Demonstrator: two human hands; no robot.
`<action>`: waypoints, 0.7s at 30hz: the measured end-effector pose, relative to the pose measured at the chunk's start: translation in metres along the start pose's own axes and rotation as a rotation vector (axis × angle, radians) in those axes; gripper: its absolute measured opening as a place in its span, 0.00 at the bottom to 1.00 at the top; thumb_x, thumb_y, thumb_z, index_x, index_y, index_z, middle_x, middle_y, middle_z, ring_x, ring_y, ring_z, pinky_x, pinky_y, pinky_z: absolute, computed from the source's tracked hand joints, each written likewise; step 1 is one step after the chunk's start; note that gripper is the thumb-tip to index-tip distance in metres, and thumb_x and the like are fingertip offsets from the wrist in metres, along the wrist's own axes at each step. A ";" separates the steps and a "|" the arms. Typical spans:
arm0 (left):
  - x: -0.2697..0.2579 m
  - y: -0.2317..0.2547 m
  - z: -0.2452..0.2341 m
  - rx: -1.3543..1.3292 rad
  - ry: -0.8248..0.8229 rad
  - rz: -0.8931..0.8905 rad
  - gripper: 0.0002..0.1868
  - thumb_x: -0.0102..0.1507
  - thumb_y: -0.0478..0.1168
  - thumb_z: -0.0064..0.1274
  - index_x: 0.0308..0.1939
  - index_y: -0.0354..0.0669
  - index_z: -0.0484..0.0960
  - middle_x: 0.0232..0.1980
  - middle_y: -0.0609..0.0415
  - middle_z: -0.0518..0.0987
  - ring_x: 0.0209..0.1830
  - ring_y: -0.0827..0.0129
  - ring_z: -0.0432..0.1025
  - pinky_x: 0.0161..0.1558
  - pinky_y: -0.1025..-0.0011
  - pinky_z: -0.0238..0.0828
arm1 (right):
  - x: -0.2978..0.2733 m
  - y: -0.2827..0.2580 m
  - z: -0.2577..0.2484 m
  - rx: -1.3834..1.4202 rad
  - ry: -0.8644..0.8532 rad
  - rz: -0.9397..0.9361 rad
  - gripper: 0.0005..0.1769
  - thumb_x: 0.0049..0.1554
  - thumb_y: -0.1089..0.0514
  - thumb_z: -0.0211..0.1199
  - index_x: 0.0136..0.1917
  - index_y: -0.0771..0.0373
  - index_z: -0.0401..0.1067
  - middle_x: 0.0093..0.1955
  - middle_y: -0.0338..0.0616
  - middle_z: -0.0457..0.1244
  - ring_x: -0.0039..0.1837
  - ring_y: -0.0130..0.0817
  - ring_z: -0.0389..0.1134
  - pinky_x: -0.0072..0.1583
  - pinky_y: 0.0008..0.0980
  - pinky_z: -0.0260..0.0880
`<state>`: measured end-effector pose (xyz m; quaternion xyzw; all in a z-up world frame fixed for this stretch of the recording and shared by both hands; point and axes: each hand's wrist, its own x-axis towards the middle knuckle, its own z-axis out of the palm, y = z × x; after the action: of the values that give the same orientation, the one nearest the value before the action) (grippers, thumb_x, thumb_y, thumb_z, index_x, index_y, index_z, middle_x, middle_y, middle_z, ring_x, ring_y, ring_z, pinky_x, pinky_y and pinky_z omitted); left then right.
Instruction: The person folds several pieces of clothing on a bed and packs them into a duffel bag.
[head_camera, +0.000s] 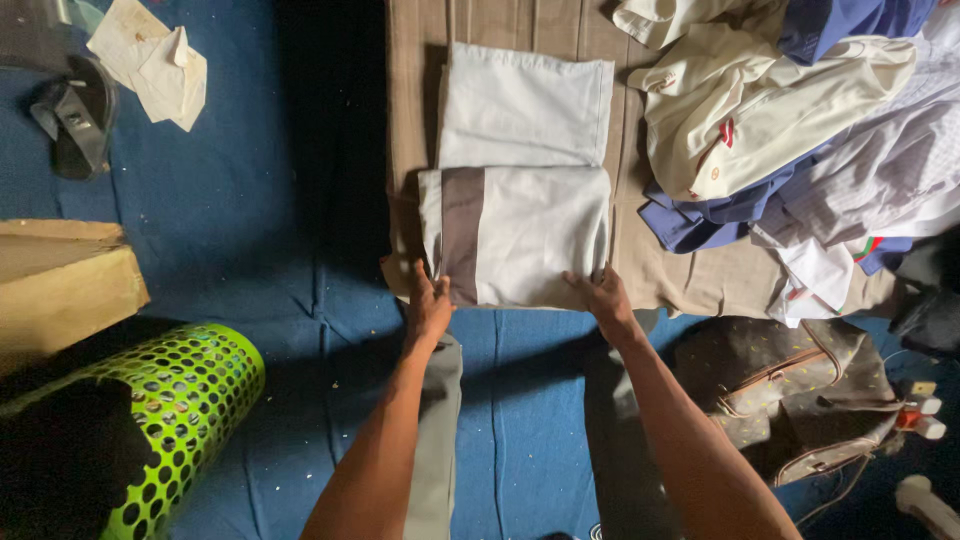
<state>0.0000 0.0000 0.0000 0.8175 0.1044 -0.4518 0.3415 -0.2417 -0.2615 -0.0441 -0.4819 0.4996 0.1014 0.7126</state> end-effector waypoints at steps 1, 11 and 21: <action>-0.015 0.010 -0.005 0.002 -0.002 0.000 0.39 0.73 0.48 0.46 0.81 0.54 0.41 0.83 0.41 0.54 0.60 0.46 0.79 0.52 0.60 0.84 | -0.016 -0.014 0.010 0.002 0.003 0.001 0.36 0.65 0.50 0.74 0.65 0.83 0.60 0.47 0.61 0.64 0.44 0.41 0.62 0.46 0.34 0.65; -0.131 0.099 -0.060 0.203 -0.135 0.450 0.27 0.67 0.29 0.46 0.71 0.52 0.72 0.43 0.43 0.77 0.33 0.62 0.77 0.38 0.69 0.82 | -0.142 -0.162 0.070 -0.345 0.195 -0.158 0.48 0.58 0.53 0.59 0.84 0.50 0.38 0.67 0.62 0.60 0.59 0.45 0.69 0.59 0.40 0.72; -0.096 0.165 -0.102 -0.130 -0.598 0.181 0.38 0.51 0.37 0.68 0.64 0.54 0.70 0.44 0.58 0.83 0.44 0.72 0.81 0.46 0.71 0.81 | -0.136 -0.216 0.007 -0.049 -0.398 -0.106 0.38 0.56 0.48 0.64 0.76 0.53 0.56 0.66 0.52 0.66 0.60 0.38 0.73 0.59 0.35 0.75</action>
<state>0.0924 -0.0431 0.1903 0.6309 -0.0453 -0.6323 0.4473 -0.1677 -0.3217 0.1926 -0.4951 0.3202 0.1692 0.7898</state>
